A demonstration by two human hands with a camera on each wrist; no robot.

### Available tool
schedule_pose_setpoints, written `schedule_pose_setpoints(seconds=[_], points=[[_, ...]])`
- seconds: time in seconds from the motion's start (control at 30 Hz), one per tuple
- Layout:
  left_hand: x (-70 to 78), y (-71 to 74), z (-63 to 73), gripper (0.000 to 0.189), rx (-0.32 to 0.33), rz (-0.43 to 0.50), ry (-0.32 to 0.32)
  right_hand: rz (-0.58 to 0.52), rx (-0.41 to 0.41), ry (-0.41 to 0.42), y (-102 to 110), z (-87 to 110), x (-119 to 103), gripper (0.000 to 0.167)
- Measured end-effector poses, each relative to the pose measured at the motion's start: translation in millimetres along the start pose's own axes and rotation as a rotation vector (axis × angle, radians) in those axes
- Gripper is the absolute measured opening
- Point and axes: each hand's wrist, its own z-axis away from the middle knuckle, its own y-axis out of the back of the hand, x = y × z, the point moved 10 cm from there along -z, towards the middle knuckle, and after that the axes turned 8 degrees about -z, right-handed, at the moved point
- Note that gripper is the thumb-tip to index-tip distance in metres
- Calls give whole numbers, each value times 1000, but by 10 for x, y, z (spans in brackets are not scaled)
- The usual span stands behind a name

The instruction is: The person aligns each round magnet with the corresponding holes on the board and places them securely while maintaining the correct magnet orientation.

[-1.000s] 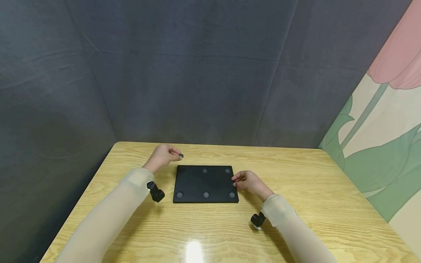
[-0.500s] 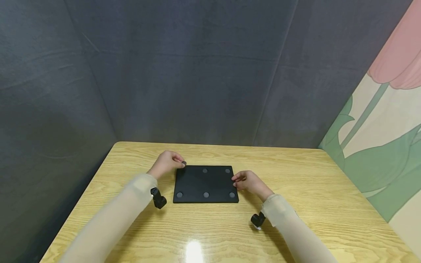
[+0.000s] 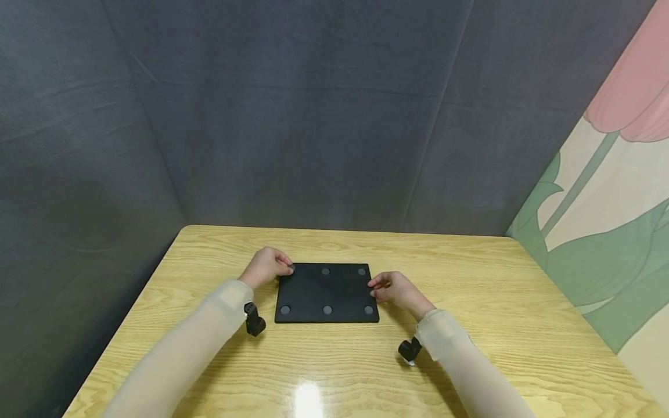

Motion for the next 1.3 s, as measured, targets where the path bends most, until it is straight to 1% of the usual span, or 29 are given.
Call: schedule_pose_setpoints(seconds=[0.37,0.67,1.07,1.3], points=[[-61,-39,-31,10,3,-26,21,7,25,-18,0,-2,26,21],[-92,-41,-46,9,2,-29,36,16,4,6,-3,3,-1,22],[-76,-37,-22,10,3,-29,32,7,8,14,0,-4,15,22],[-65,-31,-22,10,4,-45,29,8,19,0,2,12,8,22]])
